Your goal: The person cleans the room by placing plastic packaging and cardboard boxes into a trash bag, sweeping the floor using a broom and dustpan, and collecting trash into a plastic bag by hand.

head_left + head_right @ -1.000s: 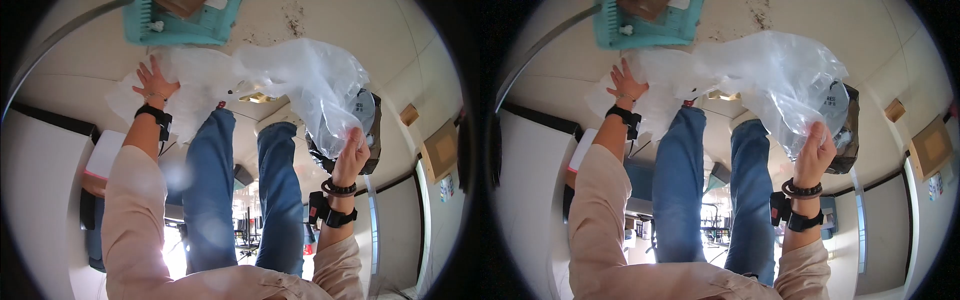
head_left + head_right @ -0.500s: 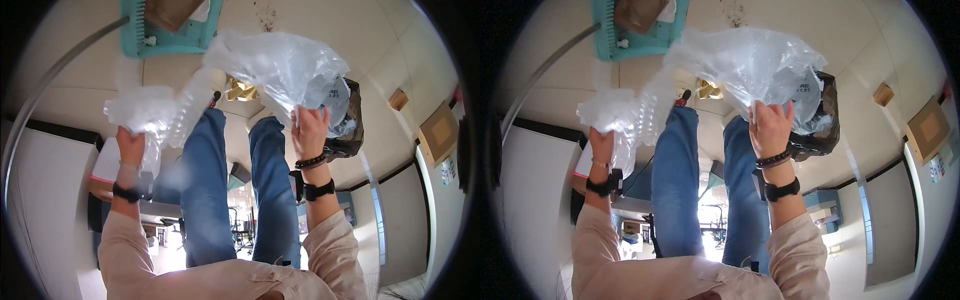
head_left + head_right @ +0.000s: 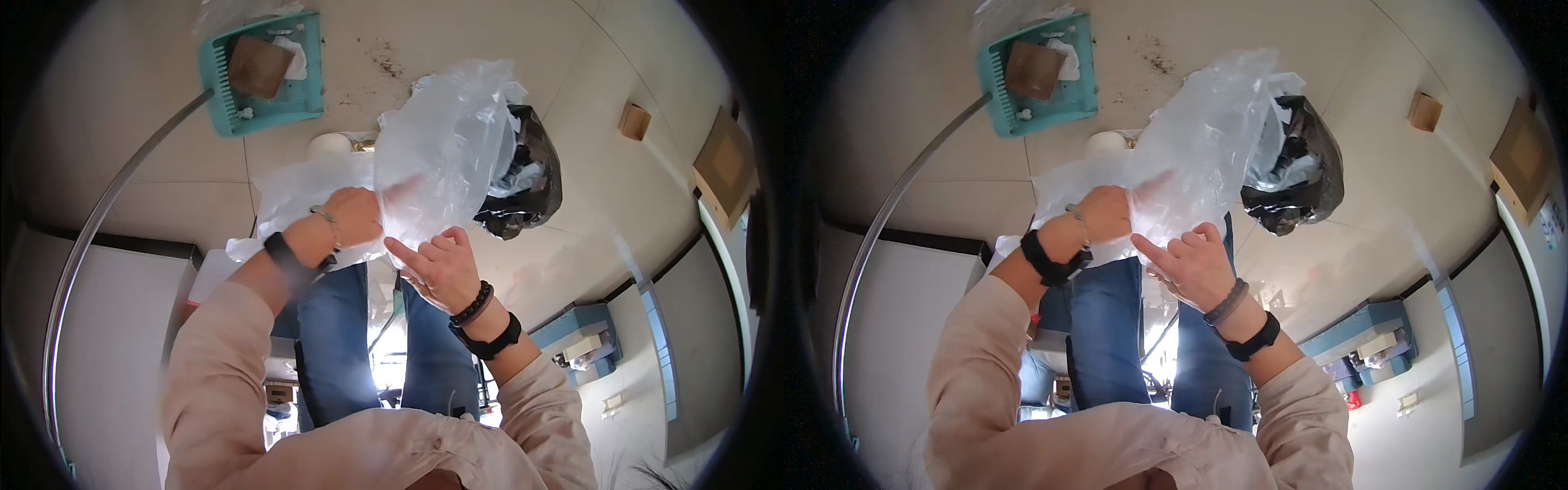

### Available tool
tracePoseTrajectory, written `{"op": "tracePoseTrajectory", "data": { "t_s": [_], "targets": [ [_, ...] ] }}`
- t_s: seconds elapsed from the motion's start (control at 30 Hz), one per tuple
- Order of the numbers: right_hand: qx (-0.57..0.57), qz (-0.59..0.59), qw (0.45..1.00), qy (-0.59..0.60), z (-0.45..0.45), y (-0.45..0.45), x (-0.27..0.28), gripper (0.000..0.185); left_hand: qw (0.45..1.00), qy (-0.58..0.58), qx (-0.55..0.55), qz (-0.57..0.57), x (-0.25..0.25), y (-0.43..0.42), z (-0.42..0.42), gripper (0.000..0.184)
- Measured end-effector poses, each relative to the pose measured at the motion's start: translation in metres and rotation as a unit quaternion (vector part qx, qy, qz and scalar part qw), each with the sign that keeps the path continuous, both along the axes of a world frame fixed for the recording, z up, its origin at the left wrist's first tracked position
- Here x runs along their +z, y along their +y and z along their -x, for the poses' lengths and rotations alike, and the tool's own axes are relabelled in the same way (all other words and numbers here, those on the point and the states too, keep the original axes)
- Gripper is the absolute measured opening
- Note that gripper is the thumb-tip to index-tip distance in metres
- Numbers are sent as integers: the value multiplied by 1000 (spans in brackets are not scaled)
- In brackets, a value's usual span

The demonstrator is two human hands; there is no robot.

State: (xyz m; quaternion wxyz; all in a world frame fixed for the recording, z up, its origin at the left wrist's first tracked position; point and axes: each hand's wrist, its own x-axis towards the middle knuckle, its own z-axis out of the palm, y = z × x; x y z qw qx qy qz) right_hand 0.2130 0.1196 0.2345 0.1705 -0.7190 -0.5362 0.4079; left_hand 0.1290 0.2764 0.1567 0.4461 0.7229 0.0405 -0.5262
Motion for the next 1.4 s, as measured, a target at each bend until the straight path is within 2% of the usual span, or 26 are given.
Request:
{"op": "tracePoseTrajectory", "data": {
  "t_s": [0.07,0.1,0.17,0.23,0.27,0.3,0.37,0.43,0.47,0.53,0.6,0.67,0.7,0.77,0.8,0.83,0.87,0.93,1.07,1.17,1.2,1.27,1.3,1.33,1.37,1.4],
  "targets": [
    [-12,45,999,-4,-4,-15,2,50,999,14,28,16,8,14,-9,80],
    [-12,79,997,-13,-5,-22,0,49,957,-2,265,120,3,14,0,79],
    [-4,79,997,-3,-2,-29,-4,48,852,-14,477,215,-11,12,10,79],
    [-3,63,997,36,6,-32,-6,48,826,-208,517,88,-24,11,7,63],
    [-26,58,995,77,12,-33,-5,48,798,-211,560,73,-32,11,3,61],
    [-74,62,988,123,19,-34,-4,49,760,-154,623,99,-36,11,-4,58],
    [-126,64,976,167,32,-37,-3,49,632,26,756,169,-41,15,-15,53],
    [-256,52,936,234,39,-39,0,45,526,144,820,174,-39,18,-17,49],
    [-259,50,936,235,39,-41,4,45,497,169,835,163,-39,18,-18,47],
    [-398,199,808,385,36,-39,17,40,462,196,854,137,-38,20,-25,43],
    [-441,158,802,371,46,-39,25,40,439,211,866,115,-37,22,-31,40],
    [-411,63,844,338,46,-30,42,37,411,222,880,88,-46,26,-30,39],
    [-449,81,781,426,39,-24,53,35,382,183,900,105,-58,25,-25,38],
    [-477,91,775,404,35,-21,49,35,340,122,922,137,-76,22,-17,36],
    [-502,105,770,379,33,-19,45,35,337,123,922,145,-72,18,-13,34],
    [-463,126,827,293,25,-22,37,50,344,144,917,144,-67,15,-10,33],
    [-463,128,826,295,20,-24,26,50,351,172,910,142,-64,13,-9,32],
    [-331,202,921,42,18,-29,1,72,370,254,885,128,-63,8,-4,31],
    [-237,288,926,55,34,-17,-52,83,374,420,823,79,-80,-15,11,27],
    [-284,357,880,130,58,-10,-98,70,360,391,844,74,-88,-27,29,25],
    [-350,358,849,170,64,-12,-110,58,358,397,842,69,-86,-27,36,25],
    [-477,263,809,220,79,-26,-134,51,550,272,786,82,-72,-22,49,35],
    [-523,245,780,243,92,-42,-159,48,665,212,716,15,-59,-19,54,51],
    [-565,227,747,265,88,-44,-163,45,660,216,719,14,-58,-20,71,51],
    [-599,255,679,341,80,-51,-165,44,788,99,600,-92,-59,-23,92,62],
    [-678,297,562,370,67,-45,-154,27,874,-24,445,-192,-64,-29,112,73]
  ]
}}
